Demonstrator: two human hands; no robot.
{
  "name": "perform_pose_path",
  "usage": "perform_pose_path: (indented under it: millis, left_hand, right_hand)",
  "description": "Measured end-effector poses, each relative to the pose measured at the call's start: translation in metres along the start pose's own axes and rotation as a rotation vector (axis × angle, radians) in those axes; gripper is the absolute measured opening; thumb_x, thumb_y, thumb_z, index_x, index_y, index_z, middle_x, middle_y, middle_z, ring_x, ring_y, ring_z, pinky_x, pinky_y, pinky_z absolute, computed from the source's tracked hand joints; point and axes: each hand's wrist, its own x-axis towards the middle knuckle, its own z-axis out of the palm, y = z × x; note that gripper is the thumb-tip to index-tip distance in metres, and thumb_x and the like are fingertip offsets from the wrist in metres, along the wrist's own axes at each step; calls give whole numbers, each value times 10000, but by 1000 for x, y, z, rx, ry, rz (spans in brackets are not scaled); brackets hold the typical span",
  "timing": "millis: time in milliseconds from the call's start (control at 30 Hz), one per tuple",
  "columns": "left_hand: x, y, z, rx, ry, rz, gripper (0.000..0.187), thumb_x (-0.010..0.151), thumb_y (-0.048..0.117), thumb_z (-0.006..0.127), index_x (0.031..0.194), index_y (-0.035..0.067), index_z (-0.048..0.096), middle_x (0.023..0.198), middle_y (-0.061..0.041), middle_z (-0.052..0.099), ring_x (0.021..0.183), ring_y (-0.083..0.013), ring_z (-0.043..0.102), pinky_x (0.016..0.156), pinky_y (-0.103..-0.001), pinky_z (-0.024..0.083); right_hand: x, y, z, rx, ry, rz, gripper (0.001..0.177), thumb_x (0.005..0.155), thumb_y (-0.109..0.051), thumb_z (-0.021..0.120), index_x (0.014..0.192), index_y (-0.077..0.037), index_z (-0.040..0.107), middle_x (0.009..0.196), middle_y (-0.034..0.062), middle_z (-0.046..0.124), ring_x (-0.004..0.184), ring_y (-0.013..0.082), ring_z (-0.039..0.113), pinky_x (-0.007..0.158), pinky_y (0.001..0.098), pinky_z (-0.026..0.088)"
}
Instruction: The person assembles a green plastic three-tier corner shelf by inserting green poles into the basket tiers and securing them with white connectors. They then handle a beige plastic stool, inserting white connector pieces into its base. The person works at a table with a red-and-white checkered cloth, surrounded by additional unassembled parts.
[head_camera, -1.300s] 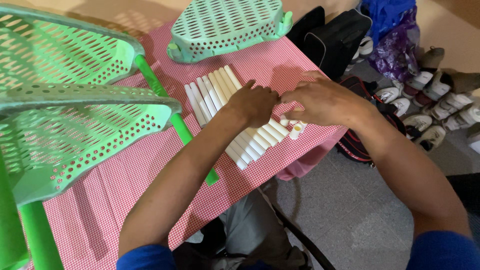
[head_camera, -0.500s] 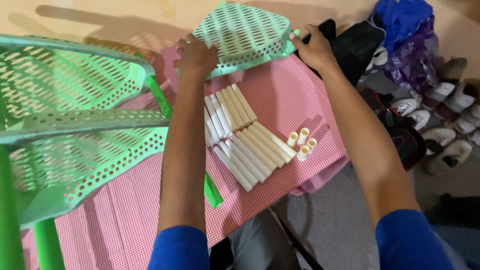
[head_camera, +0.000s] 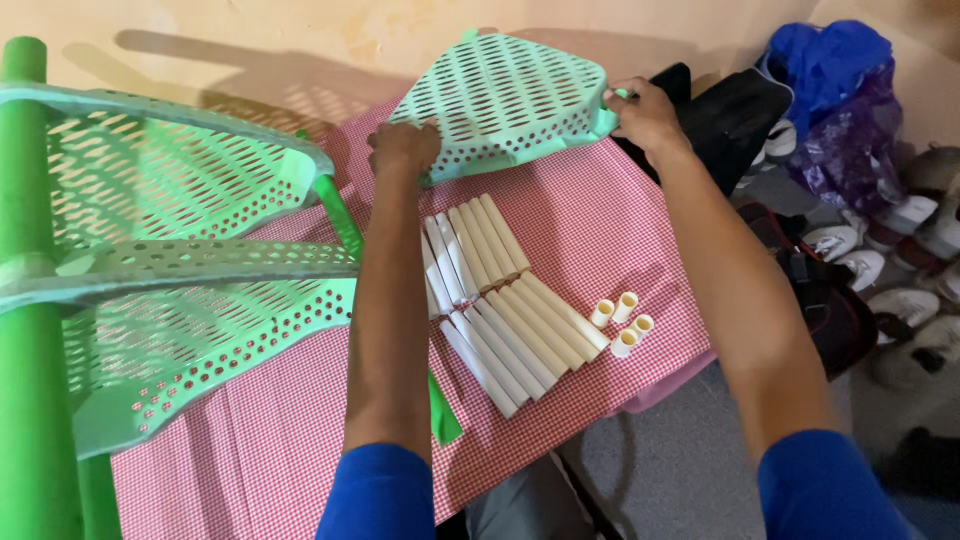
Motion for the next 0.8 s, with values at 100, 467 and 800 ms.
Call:
perform_pose_path:
  millis: [100, 467, 800]
  left_hand:
    - [-1, 11, -4, -9, 66, 29, 827, 1036, 601, 519, 1428, -121, 426, 1554, -316, 390, 1451, -522, 359, 1103, -632, 415]
    - [-117, 104, -45, -369, 497, 327, 923, 888, 399, 750, 1415, -172, 251, 1393, -342, 349, 1249, -545, 456, 876, -539, 588]
    - [-292, 111, -54, -502, 757, 727, 918, 974, 312, 812, 1539, -120, 231, 1508, -383, 311, 1424, -514, 389, 1019, -498, 580]
  right_hand:
    - [8, 13, -9, 53, 23, -30, 320, 1025, -226, 638, 1257, -5, 624, 1202, 143, 713, 1092, 241, 722, 894, 369, 627]
    - [-38, 25, -92, 318, 197, -335, 207, 1148, -182, 623, 1314, -76, 563, 1291, 118, 668, 1153, 215, 702, 960, 389, 640]
    - [-167, 17, -161, 608, 285, -488, 625, 1067, 31, 537, 1645, -174, 416, 1628, 105, 483, 1468, 269, 550, 1171, 474, 536]
